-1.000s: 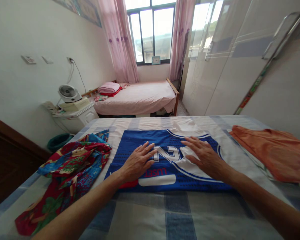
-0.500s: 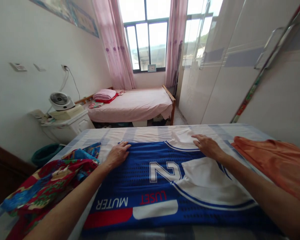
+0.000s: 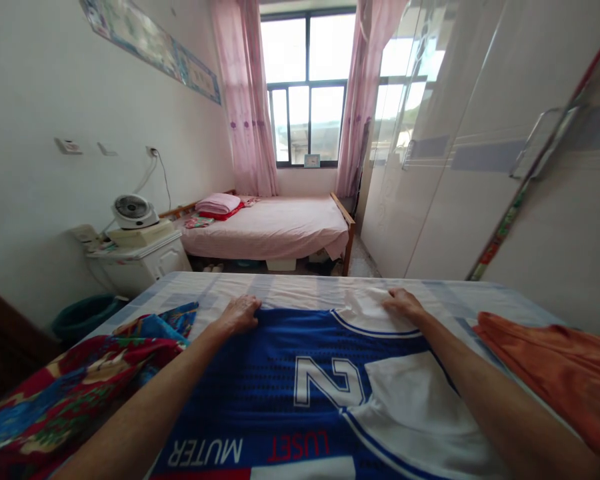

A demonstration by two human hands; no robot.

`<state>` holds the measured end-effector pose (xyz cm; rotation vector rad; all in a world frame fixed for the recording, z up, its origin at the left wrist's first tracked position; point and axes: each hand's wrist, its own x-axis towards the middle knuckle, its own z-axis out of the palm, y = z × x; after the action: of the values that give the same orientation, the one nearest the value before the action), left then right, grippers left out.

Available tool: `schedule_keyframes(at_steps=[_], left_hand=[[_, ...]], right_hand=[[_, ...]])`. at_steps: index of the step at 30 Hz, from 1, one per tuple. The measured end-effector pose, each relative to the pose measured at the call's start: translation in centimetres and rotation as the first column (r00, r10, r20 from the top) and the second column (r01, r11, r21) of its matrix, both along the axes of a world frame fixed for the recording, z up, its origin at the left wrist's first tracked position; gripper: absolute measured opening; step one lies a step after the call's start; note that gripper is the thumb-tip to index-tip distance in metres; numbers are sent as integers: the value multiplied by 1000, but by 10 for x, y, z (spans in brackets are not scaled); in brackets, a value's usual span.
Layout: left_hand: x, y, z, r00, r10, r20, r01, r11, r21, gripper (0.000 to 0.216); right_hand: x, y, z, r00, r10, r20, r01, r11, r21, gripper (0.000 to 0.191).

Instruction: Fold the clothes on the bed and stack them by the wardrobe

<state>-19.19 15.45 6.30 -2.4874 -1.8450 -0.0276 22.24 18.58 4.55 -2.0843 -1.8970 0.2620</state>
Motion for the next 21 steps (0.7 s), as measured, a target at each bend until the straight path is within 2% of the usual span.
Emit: schedule_keyframes(at_steps=[2, 4, 7, 9, 11, 13, 16, 18, 21], left_hand=[[-2, -6, 4, 1000, -1, 20, 0, 999, 41, 17], [-8, -19, 12, 999, -2, 48, -3, 996, 87, 20], [-25, -53, 21, 992, -106, 71, 88, 971, 221, 20], [-40, -82, 19, 970, -238, 47, 207, 911, 358, 19], [-55, -112, 8, 936, -353, 2, 314, 835, 451, 19], [-65, -136, -8, 912, -410, -23, 375, 808, 455, 19], [-70, -156, -28, 909, -416, -28, 390, 825, 408, 24], [-68, -160, -34, 918, -395, -30, 379, 852, 361, 25], [-65, -163, -31, 938, -345, -19, 337, 903, 267, 24]], right_hand=[[-3, -9, 12, 1000, -9, -27, 11, 997, 81, 13], [-2, -27, 28, 998, -13, -54, 23, 982, 190, 18], [9, -75, 44, 997, 23, -73, 3, 945, 327, 30], [20, -118, 41, 998, 51, -38, -31, 907, 419, 31], [29, -162, 24, 997, 81, 17, -79, 875, 478, 31], [34, -199, 0, 979, 195, 53, -198, 877, 437, 27], [31, -230, -28, 928, 357, 103, -372, 875, 311, 34], [26, -238, -34, 910, 387, 151, -414, 870, 268, 42], [21, -247, -28, 883, 430, 186, -463, 862, 204, 44]])
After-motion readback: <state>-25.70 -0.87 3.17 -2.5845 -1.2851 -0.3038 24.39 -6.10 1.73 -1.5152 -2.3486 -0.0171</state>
